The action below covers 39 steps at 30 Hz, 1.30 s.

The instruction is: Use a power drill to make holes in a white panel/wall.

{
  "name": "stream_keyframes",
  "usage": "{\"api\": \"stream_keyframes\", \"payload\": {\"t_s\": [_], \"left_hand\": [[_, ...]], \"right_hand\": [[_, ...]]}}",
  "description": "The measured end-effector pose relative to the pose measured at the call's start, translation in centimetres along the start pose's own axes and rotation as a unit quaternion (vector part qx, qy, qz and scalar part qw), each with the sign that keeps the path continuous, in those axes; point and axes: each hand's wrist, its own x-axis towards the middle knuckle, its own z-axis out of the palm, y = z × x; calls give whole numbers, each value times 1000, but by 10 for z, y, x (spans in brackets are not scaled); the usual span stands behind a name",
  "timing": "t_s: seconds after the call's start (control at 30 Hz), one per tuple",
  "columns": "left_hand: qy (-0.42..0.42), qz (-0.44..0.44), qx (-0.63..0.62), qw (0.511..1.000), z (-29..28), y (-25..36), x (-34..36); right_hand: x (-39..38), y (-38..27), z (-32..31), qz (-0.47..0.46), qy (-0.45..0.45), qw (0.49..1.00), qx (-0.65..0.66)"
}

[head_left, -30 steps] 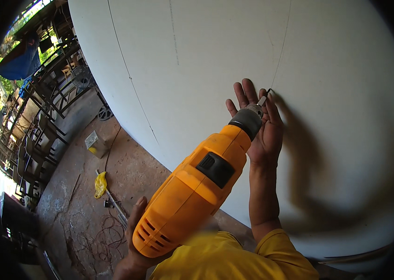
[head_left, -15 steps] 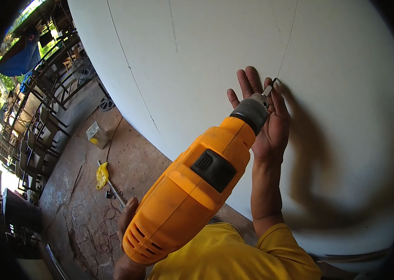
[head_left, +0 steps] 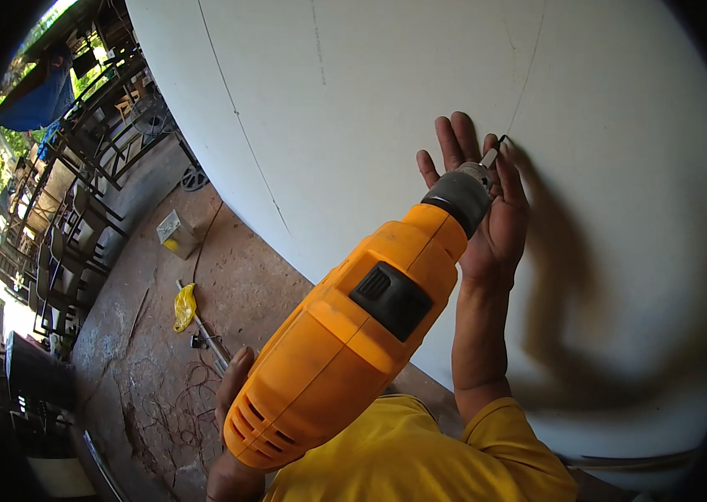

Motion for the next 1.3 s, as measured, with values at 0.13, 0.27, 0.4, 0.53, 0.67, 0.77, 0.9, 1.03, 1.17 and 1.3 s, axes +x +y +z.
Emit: {"api": "stream_keyframes", "payload": {"t_s": [0.13,0.27,0.4,0.53,0.67,0.77,0.9,1.03,1.17,1.3], "left_hand": [[7,0,65,998,-6,3,3],[42,-7,19,999,44,17,-2],[137,-47,-6,989,79,27,-4],[168,-75,-70,980,77,26,-3],[16,138,276,951,62,22,-17],[-70,334,539,770,57,17,-15],[-167,331,578,727,76,32,-13],[-170,326,585,723,86,28,-21],[-82,301,592,743,76,25,-11],[-17,322,608,726,44,13,-8]], "right_hand": [[-2,-4,4,-5,0,1000,-9],[-3,-1,3,-18,-7,999,-33],[0,0,1,-13,6,1000,-24],[-2,0,5,-17,17,999,-28],[-1,-1,10,-15,3,1000,-24],[-1,-2,10,-12,27,999,-27],[-8,2,15,-70,39,992,-94],[-12,3,12,-74,-27,996,-45],[3,31,13,-45,-50,998,21],[-3,38,31,-50,-18,992,115]]}}
